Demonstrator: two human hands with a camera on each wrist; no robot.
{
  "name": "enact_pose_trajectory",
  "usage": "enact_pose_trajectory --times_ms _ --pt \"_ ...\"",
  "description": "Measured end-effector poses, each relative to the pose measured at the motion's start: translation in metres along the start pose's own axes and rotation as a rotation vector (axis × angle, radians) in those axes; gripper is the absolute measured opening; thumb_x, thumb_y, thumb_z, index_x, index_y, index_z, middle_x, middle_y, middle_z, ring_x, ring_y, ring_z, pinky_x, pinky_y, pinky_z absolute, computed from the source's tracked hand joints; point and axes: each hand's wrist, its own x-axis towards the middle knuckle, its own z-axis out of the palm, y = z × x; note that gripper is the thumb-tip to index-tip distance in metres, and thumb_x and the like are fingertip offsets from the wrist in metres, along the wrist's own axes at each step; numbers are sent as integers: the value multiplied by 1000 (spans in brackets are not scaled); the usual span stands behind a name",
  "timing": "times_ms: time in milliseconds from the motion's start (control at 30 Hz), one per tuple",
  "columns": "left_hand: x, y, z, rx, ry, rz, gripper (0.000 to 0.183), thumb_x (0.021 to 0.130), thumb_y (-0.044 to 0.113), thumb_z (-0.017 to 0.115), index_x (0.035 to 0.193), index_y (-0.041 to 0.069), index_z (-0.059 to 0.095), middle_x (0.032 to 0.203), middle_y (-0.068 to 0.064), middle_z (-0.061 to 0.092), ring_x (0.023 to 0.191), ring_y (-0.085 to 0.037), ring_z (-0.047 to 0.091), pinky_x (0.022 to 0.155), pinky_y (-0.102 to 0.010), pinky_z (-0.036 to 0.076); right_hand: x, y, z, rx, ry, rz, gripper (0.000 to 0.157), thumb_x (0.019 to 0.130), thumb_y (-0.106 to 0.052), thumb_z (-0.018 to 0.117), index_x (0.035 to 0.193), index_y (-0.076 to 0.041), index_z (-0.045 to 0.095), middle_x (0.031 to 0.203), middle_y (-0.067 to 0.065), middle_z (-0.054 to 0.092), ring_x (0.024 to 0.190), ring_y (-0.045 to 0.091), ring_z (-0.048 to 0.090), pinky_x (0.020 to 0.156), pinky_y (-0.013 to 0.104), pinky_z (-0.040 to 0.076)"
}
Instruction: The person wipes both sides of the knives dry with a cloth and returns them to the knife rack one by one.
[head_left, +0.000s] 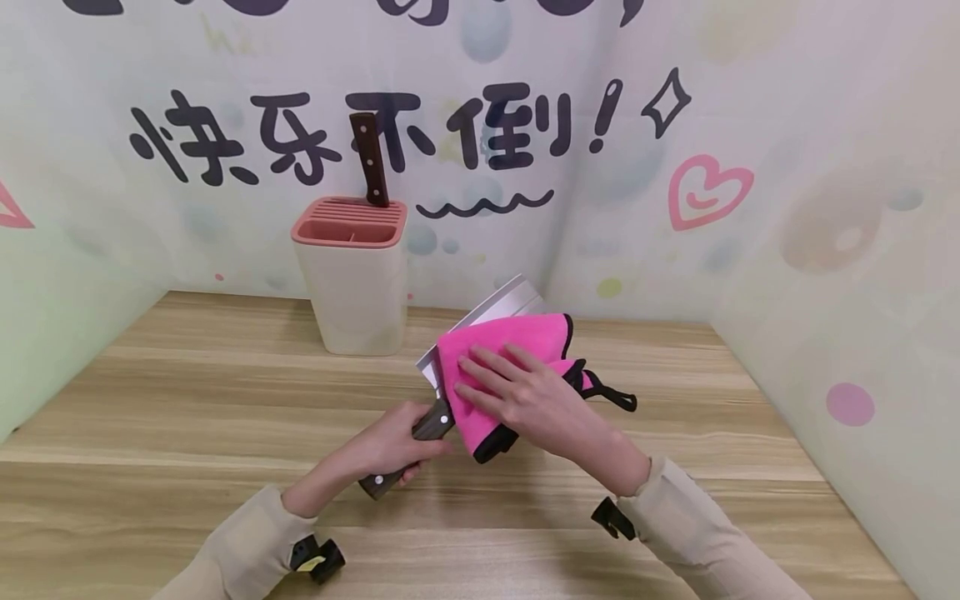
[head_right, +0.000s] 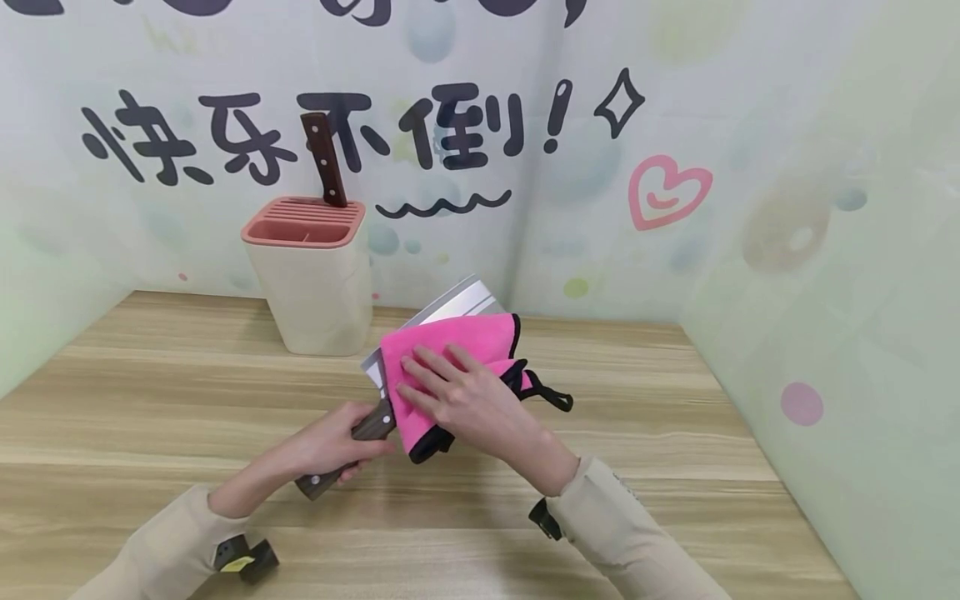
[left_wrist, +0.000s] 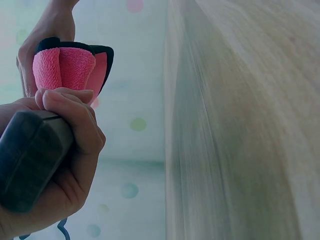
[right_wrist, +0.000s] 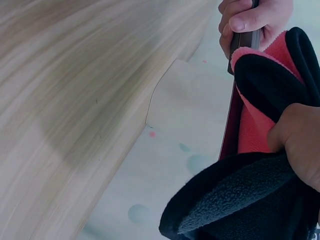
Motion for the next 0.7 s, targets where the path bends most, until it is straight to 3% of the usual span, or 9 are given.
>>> enact_pose_trajectory --times_ms 333,700 --pt "0 -3 0 5 -5 22 14 83 10 58 80 2 47 46 1 43 33 -6 42 34 -26 42 0 0 0 12 7 -11 50 77 -12 68 124 -18 52 130 6 48 122 22 42 99 39 35" --pt "-2 -2 0 -36 -5 -3 18 84 14 61 83 2 47 46 0 43 33 -8 41 33 -25 40 -5 9 5 46 13 64 50 77 -7 67 123 -18 54 130 6 48 120 24 43 97 39 38"
